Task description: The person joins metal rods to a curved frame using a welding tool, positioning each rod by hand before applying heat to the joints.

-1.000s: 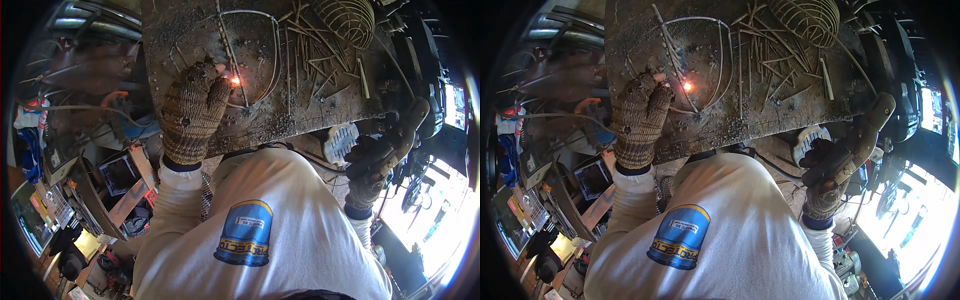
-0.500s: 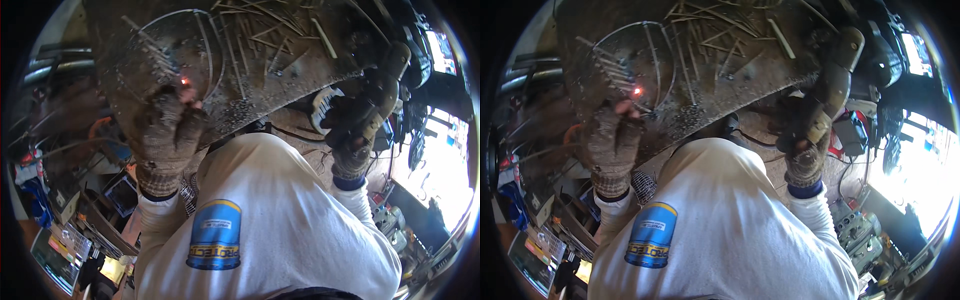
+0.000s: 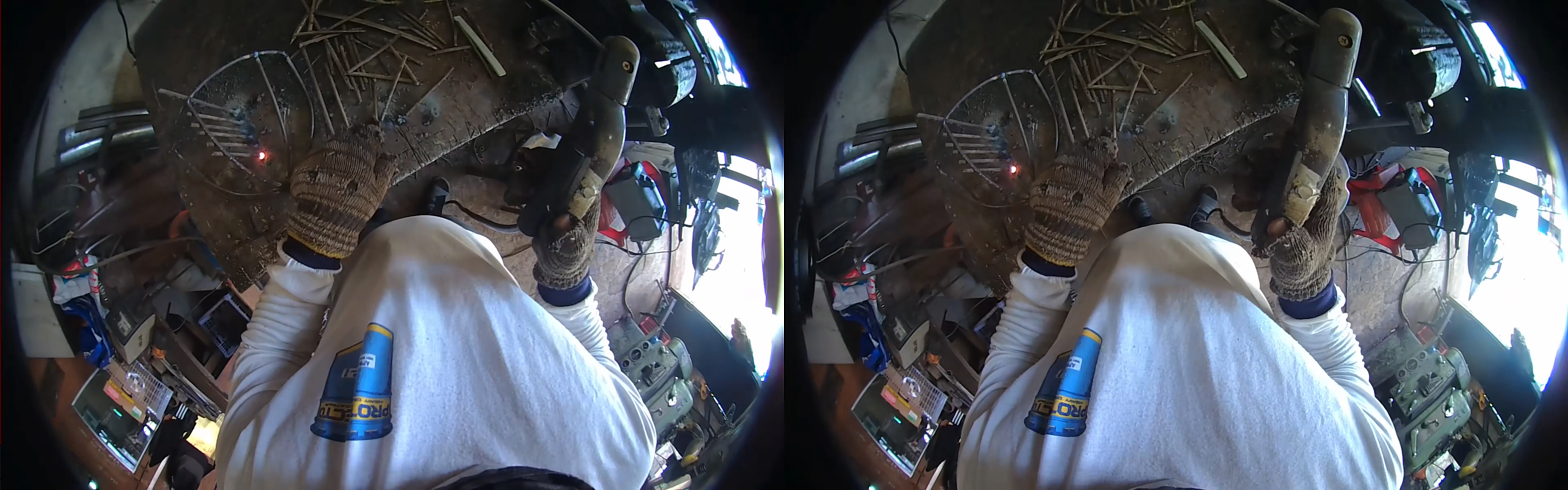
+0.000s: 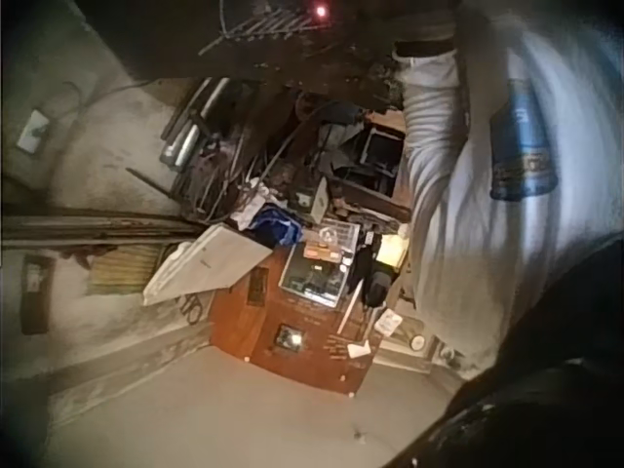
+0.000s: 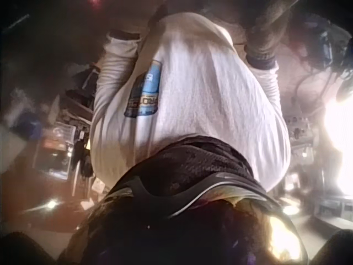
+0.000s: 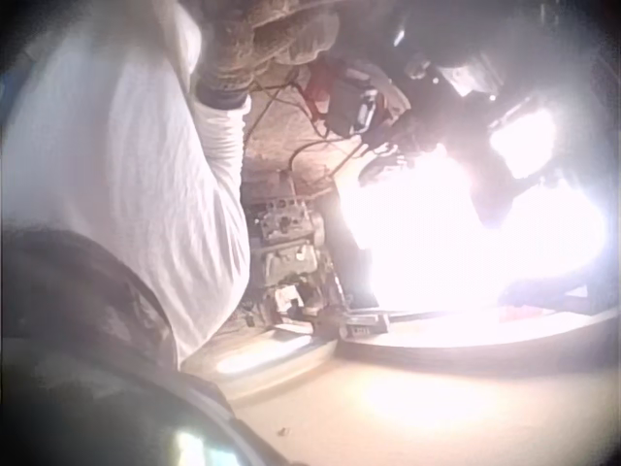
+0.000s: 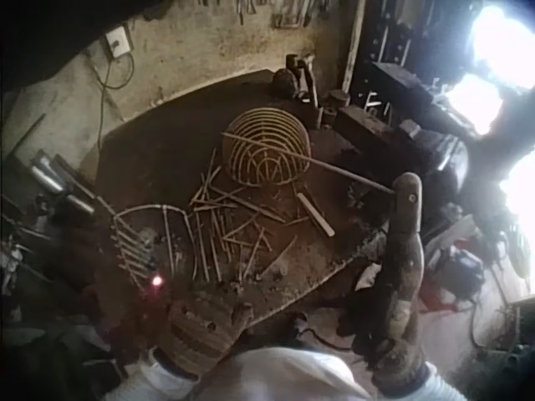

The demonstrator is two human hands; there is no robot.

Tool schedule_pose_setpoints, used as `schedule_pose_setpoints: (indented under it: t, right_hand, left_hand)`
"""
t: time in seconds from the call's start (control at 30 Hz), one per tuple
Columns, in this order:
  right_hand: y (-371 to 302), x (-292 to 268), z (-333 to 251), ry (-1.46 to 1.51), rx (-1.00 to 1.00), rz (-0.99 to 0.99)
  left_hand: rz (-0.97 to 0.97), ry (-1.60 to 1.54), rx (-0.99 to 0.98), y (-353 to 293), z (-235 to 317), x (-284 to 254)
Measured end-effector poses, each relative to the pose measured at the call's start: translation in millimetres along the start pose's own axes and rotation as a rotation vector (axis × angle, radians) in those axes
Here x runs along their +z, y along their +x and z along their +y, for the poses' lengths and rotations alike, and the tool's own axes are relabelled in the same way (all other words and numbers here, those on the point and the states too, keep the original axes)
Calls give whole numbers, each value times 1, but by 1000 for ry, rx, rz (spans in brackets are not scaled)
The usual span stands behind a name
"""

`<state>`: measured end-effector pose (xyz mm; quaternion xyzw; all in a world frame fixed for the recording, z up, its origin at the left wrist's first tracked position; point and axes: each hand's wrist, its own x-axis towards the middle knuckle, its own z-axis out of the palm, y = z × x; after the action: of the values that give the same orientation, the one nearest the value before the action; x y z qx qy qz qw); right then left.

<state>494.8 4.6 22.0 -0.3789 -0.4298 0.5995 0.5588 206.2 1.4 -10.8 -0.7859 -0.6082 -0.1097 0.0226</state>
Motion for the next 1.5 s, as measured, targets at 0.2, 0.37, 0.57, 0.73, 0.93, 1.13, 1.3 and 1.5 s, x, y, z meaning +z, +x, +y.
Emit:
schedule_pose_setpoints:
  t: [0.2,0.37,0.57,0.73,0.93,1.13,1.3,1.5]
  right_hand:
    - [0,-19,-5,34,34,9]
    - [0,-38,1,69,31,-30]
    - [2,-47,1,127,59,-116]
    - [2,-48,-5,117,81,-125]
    - [3,-48,-3,93,66,-91]
    - [5,-56,2,120,85,-139]
    - [0,-53,-3,125,114,-97]
    - [1,-53,0,164,110,-87]
  left_hand:
    - [-90,198,-89,-12,17,-20]
    - [-64,380,-134,-14,5,-12]
    - [-93,222,-350,20,-4,6]
    - [-405,245,-504,53,3,5]
    - [-377,232,-530,50,3,11]
    - [-375,303,-512,50,3,8]
    - [-186,-158,-564,14,-1,-19]
    - [-116,-58,-220,-41,-15,-25]
